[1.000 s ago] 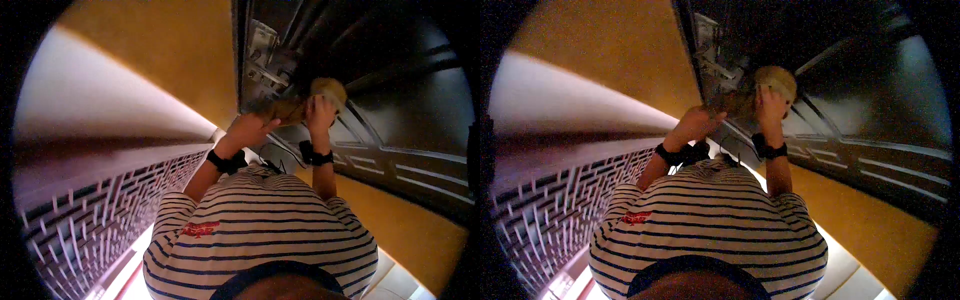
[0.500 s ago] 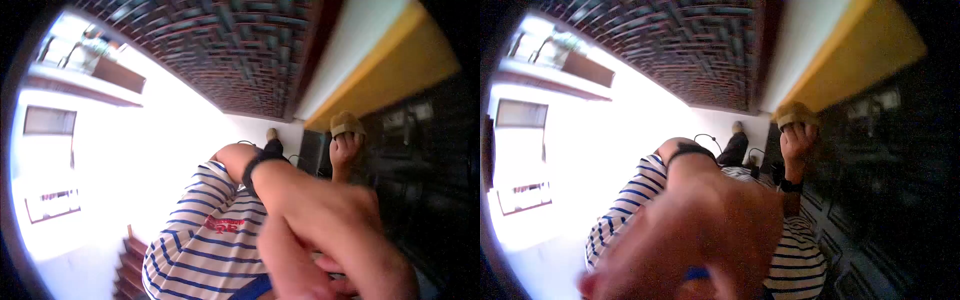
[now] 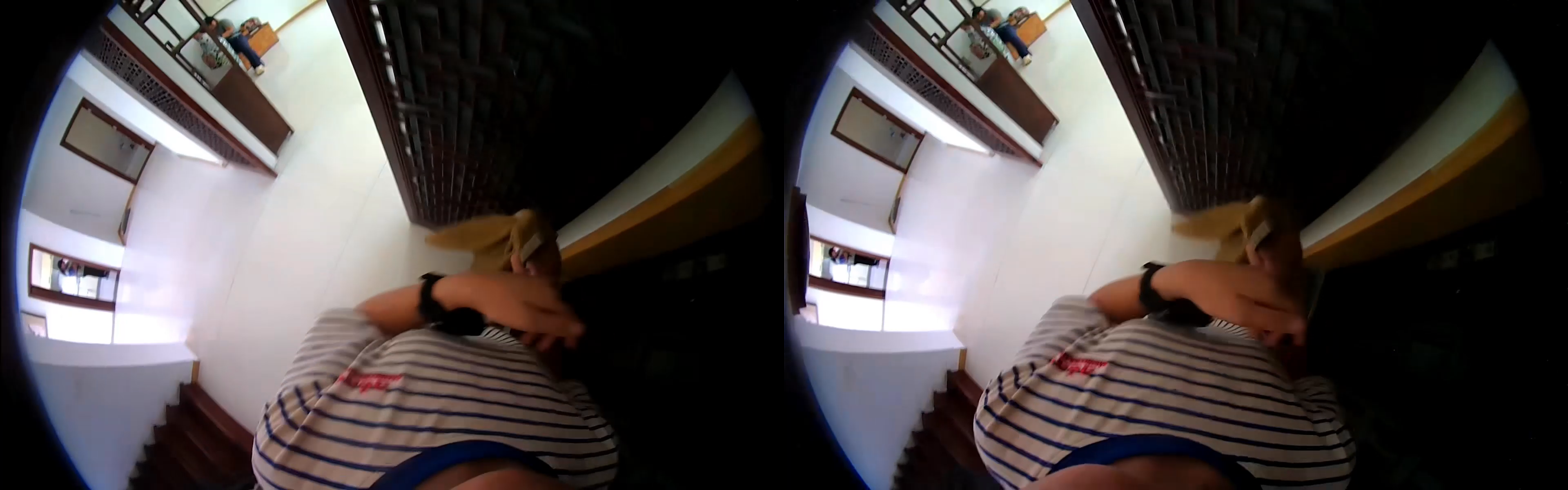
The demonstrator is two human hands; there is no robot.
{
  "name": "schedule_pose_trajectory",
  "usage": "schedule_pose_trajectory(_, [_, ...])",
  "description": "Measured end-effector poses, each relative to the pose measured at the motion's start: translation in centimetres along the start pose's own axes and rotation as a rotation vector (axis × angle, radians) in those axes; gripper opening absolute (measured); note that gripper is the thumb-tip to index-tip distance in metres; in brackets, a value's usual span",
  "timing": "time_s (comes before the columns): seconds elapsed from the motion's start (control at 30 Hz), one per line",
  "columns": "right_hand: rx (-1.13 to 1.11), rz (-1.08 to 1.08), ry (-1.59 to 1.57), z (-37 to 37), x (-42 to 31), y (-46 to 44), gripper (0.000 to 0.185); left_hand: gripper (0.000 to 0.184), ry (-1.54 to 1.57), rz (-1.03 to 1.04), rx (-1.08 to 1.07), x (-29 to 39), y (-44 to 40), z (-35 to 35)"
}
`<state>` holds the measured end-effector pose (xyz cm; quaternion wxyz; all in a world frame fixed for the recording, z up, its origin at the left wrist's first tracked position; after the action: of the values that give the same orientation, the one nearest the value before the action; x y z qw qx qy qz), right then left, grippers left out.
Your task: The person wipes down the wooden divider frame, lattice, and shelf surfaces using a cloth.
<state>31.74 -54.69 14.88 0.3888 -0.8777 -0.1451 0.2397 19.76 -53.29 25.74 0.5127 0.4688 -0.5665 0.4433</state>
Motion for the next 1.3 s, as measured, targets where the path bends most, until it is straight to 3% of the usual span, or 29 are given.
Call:
schedule_pose_trajectory(0.03, [0.024,0.049,-0.013,2.1,-0.4,-0.2,0.015,0.042,-0.002,-0.006,0.036,-4.2,2.9,-2.3])
schedule_pose_trajectory(0.07, [0.02,0.092,-0.009,3.3,-1.3,-0.1,0.015,0.04,0.191,-0.093,0.087,-8.4,5.9,-3.1])
schedule_pose_trajectory(0.1, [0.005,0.12,0.003,5.0,-2.2,-0.2,0.016,0.039,0.008,-0.211,0.176,-7.4,9.1,-4.3])
schedule_pose_trajectory(0.13, [-0.011,0.166,0.064,7.0,-3.3,0.1,0.02,0.038,0.152,-0.424,0.274,-11.3,11.7,-5.1])
schedule_pose_trajectory(0.17, [-0.1,0.182,0.09,8.6,-4.2,0.5,0.023,0.036,0.158,-0.422,0.35,-13.1,14.0,-5.3])
schedule_pose_trajectory(0.2, [-0.016,0.13,-0.054,10.2,-5.9,-0.6,0.023,0.035,0.216,-0.494,0.46,-13.7,15.8,-5.2])
schedule_pose_trajectory(0.27, [-0.047,0.06,-0.135,12.0,-8.7,-3.3,0.022,0.056,-0.173,-0.472,0.66,-20.7,18.6,-4.9])
schedule_pose_trajectory(0.3, [-0.059,0.072,-0.125,12.7,-9.6,-4.1,0.022,0.056,-0.158,-0.468,0.648,-22.5,19.2,-4.4])
schedule_pose_trajectory(0.37, [0.052,-0.073,-0.232,13.8,-10.9,-6.3,0.022,0.068,-0.314,-0.245,1.091,-23.6,20.8,-5.1])
schedule_pose_trajectory(0.4, [0.061,-0.065,-0.22,13.6,-11.8,-7.3,0.022,0.068,-0.319,-0.242,1.074,-23.2,21.3,-5.8])
schedule_pose_trajectory(0.47, [0.101,-0.021,-0.311,12.9,-13.3,-9.0,0.023,0.067,-0.546,0.058,1.116,-21.9,22.2,-7.6])
schedule_pose_trajectory(0.5, [0.106,-0.006,-0.296,13.3,-13.5,-8.7,0.023,0.067,-0.538,0.062,1.096,-21.6,22.9,-8.1])
schedule_pose_trajectory(0.57, [0.241,0.083,-0.252,13.8,-13.1,-7.4,0.022,0.063,-0.369,-0.006,1.101,-21.1,24.4,-9.2])
schedule_pose_trajectory(0.6, [0.24,0.095,-0.236,13.8,-12.7,-6.7,0.022,0.063,-0.357,-0.003,1.085,-20.4,24.9,-9.5])
schedule_pose_trajectory(0.67, [0.13,0.326,-0.212,13.5,-11.5,-5.5,0.019,0.056,-0.191,-0.138,1.075,-19.4,25.8,-10.2])
schedule_pose_trajectory(0.7, [0.106,0.436,-0.227,12.9,-11.6,-5.9,0.013,0.052,-0.171,-0.075,1.127,-21.9,26.4,-10.3])
schedule_pose_trajectory(0.83, [0.188,0.584,-0.104,10.3,-8.8,-3.5,0.005,0.048,0.142,-0.26,1.159,-22.4,26.6,-11.0])
schedule_pose_trajectory(0.9, [0.193,0.657,-0.046,9.2,-8.0,-2.9,0.006,0.039,-0.205,-0.083,1.169,-22.9,26.1,-11.9])
schedule_pose_trajectory(0.93, [0.189,0.717,-0.004,8.7,-7.6,-2.6,0.009,0.039,-0.198,-0.084,1.153,-22.8,25.6,-12.6])
schedule_pose_trajectory(1.0, [0.226,0.717,0.019,8.3,-6.3,-2.5,0.012,0.033,-0.421,-0.21,1.035,-21.8,24.4,-14.0])
schedule_pose_trajectory(1.07, [0.256,0.724,0.029,7.8,-5.0,-2.3,0.015,0.031,-0.422,-0.298,1.058,-21.1,23.3,-15.3])
schedule_pose_trajectory(1.2, [0.24,0.759,0.088,8.3,-0.6,-2.8,0.018,0.035,-0.765,-0.081,1.2,-19.6,21.0,-18.8])
schedule_pose_trajectory(1.3, [0.241,0.771,-0.047,9.7,2.7,-5.4,0.013,0.039,-0.744,0.027,1.235,-15.6,19.2,-21.7])
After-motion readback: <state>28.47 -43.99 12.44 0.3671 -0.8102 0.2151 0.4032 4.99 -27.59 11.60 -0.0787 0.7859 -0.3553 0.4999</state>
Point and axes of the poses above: each hand's wrist, its own y-axis away from the middle knuckle, its own z-axis out of the palm, x = y × z, the point moved 1 cm from there along -y, towards the middle knuckle, and after that the axes turned 6 degrees about y, right-handed, at the moved point
